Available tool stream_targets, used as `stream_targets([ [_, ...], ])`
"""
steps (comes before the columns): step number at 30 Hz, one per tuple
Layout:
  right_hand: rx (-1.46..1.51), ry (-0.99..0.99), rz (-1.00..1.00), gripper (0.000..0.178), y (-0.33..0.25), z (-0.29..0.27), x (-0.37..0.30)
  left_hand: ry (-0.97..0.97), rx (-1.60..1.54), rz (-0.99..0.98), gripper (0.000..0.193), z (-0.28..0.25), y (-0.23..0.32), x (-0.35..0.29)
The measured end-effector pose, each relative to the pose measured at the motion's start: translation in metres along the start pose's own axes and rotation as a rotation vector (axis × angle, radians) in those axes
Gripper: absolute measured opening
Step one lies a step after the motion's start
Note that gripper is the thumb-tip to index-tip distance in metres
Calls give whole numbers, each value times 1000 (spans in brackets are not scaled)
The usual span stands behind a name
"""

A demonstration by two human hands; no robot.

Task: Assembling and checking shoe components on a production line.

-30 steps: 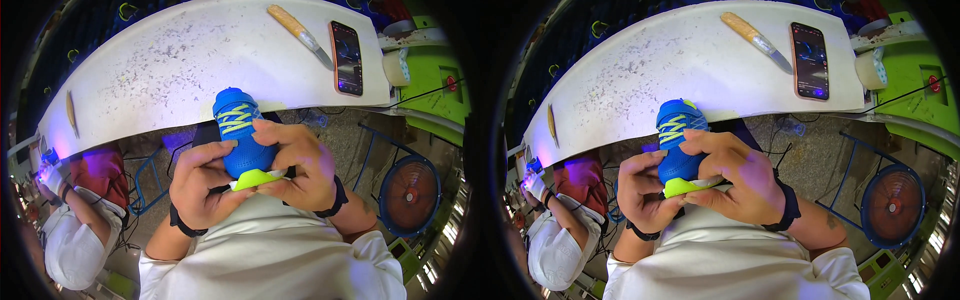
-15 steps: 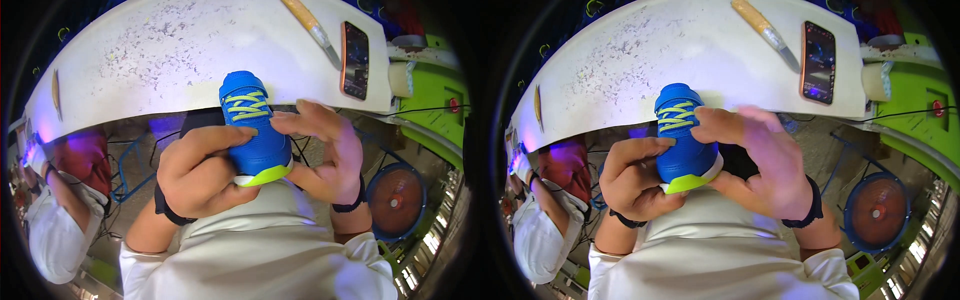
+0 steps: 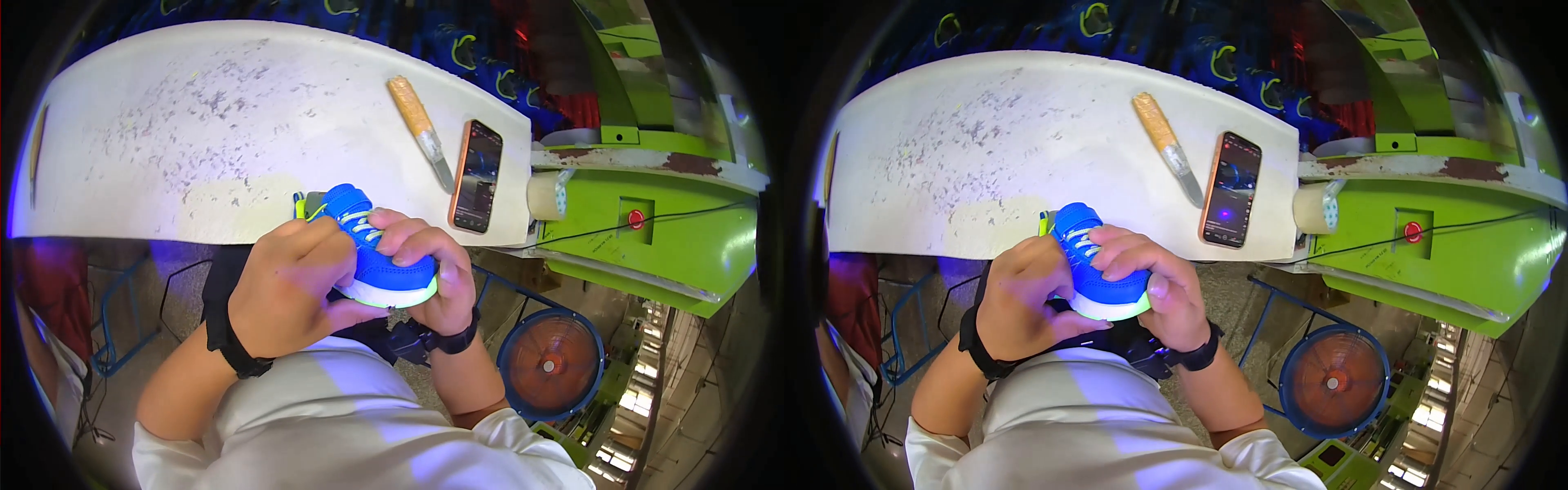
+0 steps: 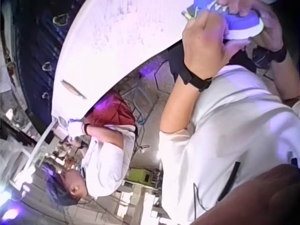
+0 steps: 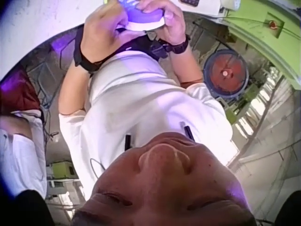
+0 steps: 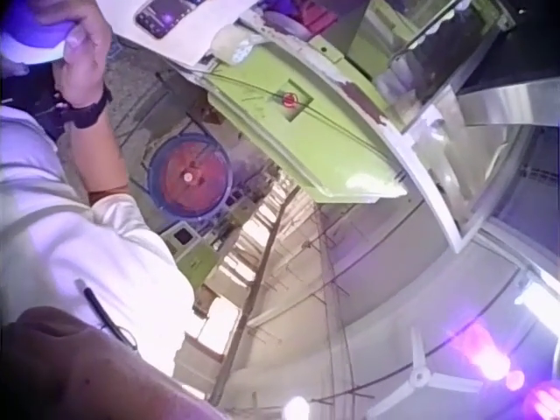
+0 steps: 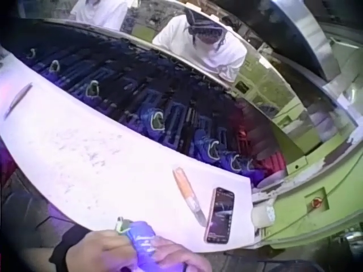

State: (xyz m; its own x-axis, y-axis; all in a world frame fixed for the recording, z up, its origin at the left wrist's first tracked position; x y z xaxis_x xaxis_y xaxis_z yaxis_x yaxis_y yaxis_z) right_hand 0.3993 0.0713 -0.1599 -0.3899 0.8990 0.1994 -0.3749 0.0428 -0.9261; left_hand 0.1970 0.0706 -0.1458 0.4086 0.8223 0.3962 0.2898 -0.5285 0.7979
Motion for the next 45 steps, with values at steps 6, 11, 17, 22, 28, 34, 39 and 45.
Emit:
stream_targets([
  [6,-52,16,163,35,-14,0,3,-64,26,-87,44,-3,5,14],
  [11,-73,-17,145,72,-24,18,17,55,126,-105,51,-9,4,-2],
  [17,515,21,129,85,-5,59,18,183,17,-18,56,-25,17,-31],
  [22,-654,9,-275,47,25,50,7,298,-148,-154,59,-28,10,-56],
  [28,-431,59,-258,44,29,53,-4,210,-4,-149,64,-21,18,-48],
  [34,-439,33,-389,41,40,55,4,186,-57,-40,62,-30,7,-55],
  [39,-556,114,-371,41,40,54,1,-30,50,-23,52,-53,11,-32],
  [45,-670,115,-372,37,51,57,17,-284,472,-51,47,-73,24,-10],
])
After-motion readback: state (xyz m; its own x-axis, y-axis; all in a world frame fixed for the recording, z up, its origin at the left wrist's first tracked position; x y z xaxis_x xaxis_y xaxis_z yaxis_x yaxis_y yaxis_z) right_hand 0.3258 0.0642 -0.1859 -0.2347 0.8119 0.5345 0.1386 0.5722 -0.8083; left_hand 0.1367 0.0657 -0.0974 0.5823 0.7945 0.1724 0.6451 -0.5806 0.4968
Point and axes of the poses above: each hand's wrist, its own x-axis towards the middle knuckle, its own z-axis out of the palm, y = z × x, the point moved 2 cm from there along x, towards the middle knuckle, and after that the axes turned 4 degrees about x, right-handed, at the moved point
